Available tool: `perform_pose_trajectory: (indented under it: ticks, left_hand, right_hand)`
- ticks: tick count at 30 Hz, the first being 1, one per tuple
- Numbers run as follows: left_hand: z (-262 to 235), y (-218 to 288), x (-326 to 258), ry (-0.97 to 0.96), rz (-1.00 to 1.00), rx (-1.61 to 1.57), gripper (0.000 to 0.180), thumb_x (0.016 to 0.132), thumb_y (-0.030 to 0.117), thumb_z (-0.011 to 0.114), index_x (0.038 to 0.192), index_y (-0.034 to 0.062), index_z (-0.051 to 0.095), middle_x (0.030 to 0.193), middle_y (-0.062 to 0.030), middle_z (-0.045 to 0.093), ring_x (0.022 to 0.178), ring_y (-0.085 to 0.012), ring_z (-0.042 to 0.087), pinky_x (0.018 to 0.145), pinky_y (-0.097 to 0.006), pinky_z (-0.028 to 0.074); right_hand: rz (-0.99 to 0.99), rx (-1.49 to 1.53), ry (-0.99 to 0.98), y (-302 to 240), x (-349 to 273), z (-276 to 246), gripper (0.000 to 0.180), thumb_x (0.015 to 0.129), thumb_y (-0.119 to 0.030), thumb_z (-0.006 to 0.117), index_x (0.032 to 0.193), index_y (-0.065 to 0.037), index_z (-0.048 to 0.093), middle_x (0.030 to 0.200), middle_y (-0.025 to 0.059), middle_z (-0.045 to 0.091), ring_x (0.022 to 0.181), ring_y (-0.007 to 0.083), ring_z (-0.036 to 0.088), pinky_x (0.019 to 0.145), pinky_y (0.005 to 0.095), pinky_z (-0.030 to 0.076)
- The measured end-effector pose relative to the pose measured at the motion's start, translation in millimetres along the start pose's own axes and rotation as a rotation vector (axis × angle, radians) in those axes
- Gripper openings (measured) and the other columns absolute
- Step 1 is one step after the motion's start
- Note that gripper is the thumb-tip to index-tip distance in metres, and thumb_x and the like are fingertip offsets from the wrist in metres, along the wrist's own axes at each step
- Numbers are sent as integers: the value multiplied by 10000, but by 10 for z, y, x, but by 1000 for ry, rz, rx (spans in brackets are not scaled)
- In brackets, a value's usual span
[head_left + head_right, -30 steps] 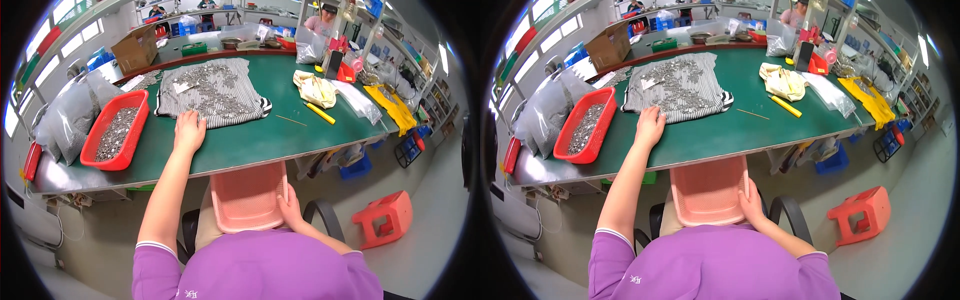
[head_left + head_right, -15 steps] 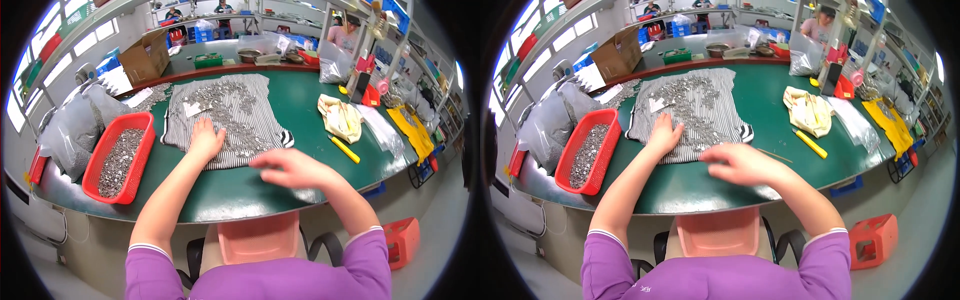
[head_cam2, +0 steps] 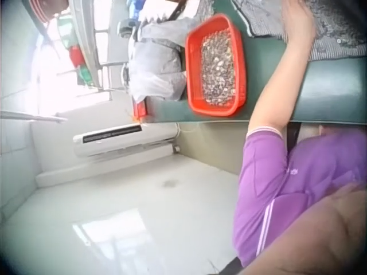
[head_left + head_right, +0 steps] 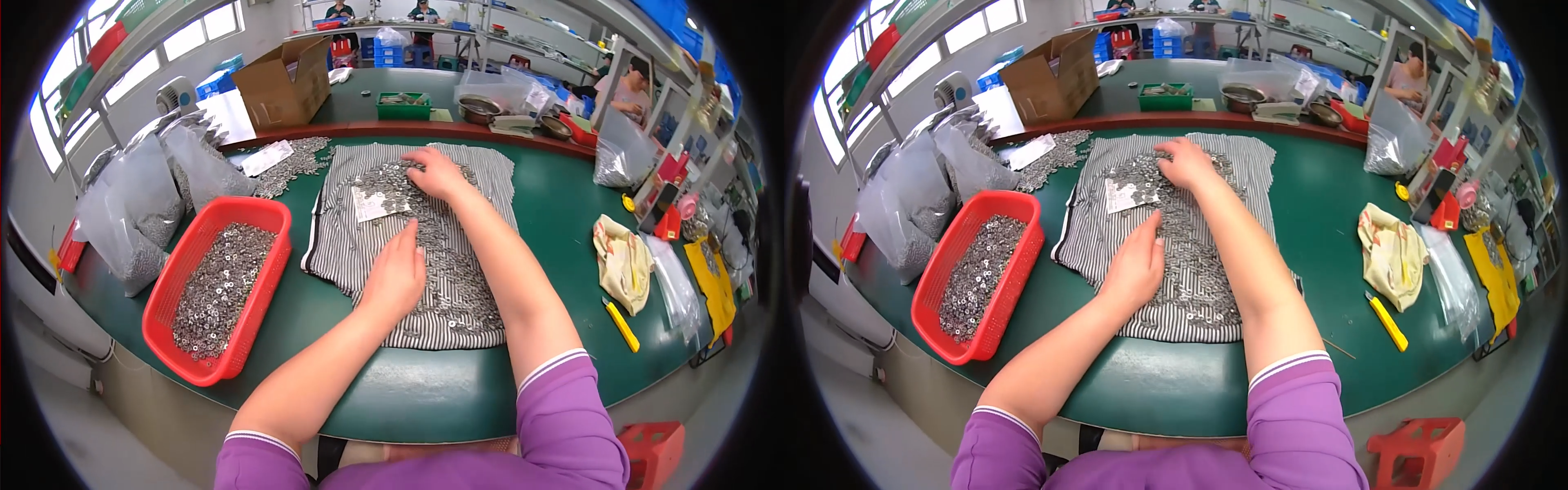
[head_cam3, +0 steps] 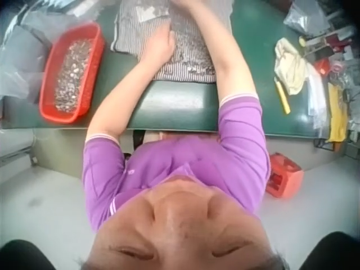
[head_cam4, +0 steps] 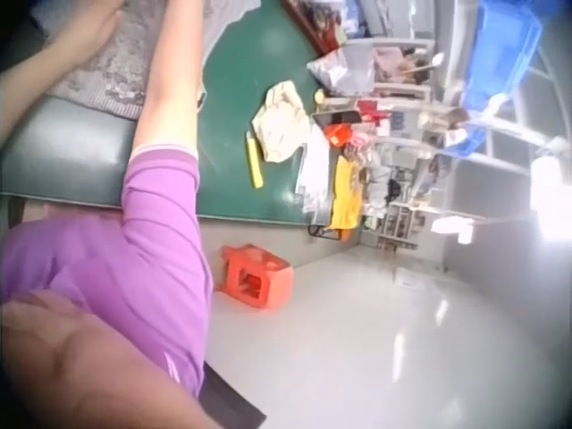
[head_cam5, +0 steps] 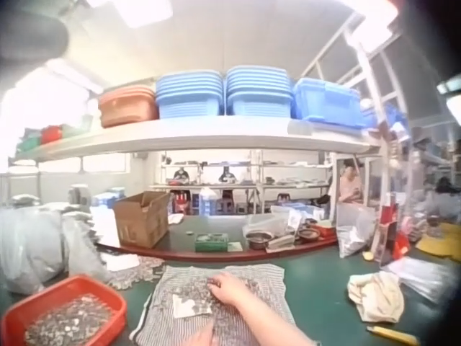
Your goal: Picking up and stringing small metal rings onto a thin metal rod at a workbench.
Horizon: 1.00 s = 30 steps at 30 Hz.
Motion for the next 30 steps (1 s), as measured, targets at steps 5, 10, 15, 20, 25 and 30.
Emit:
perform_pose_trajectory:
  ticks: [5, 10, 15, 20, 25, 30]
  left_hand:
    - [-36, 6, 4, -11, -6, -126, 440, 961, 95, 461, 1381, -34, 426, 1269, -261, 561, 1173, -411, 546, 1026, -456, 432]
    - [38, -20, 14, 106, 6, -115, 483, 956, 105, 475, 1389, -76, 364, 1340, -296, 477, 1275, -441, 444, 1098, -473, 359]
    - [130, -105, 10, 163, -46, 73, 540, 947, 162, 496, 1391, -102, 341, 1329, -316, 478, 1282, -455, 430, 1112, -506, 329]
    - [131, -128, -7, 90, -11, 92, 539, 964, 209, 490, 1396, -83, 355, 1359, -293, 488, 1292, -425, 458, 1113, -494, 333]
    - [69, -13, -4, 3, 16, -126, 424, 987, 261, 485, 1291, -35, 492, 1312, -247, 544, 1255, -386, 497, 1083, -468, 373]
    - [-2, 68, -20, -4, -63, -264, 441, 970, 263, 526, 1287, -41, 486, 1280, -253, 545, 1223, -399, 502, 1058, -475, 385]
  right_hand:
    - [155, -128, -173, 58, 283, 170, 398, 875, -501, 547, 1220, -340, 662, 1398, 49, 539, 1319, 295, 477, 1090, 573, 328]
    - [15, -77, -90, 336, 92, 54, 330, 856, -462, 594, 1051, -220, 706, 1142, 108, 649, 1138, 326, 582, 974, 461, 447]
    - [-145, 107, -127, 169, -354, -66, 255, 870, -292, 647, 991, -75, 700, 993, 127, 676, 974, 303, 626, 887, 395, 487]
    - [-138, 261, -284, -293, -935, -292, 205, 875, -207, 662, 1002, -51, 697, 1002, 94, 660, 1017, 262, 601, 912, 373, 462]
    - [-249, 316, -301, -414, -1415, -503, 202, 867, -151, 664, 1039, -45, 675, 1025, 56, 644, 989, 208, 595, 915, 344, 445]
    - [61, 648, -352, -453, -1280, -686, 161, 921, -105, 649, 1029, -5, 713, 968, 32, 714, 939, 118, 637, 884, 269, 491]
Point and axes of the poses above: each hand's wrist, its own x-axis towards the middle knuckle, its own z-axis out of the palm, y = z × x, the point moved 2 cm from there along x, towards the middle knuckle
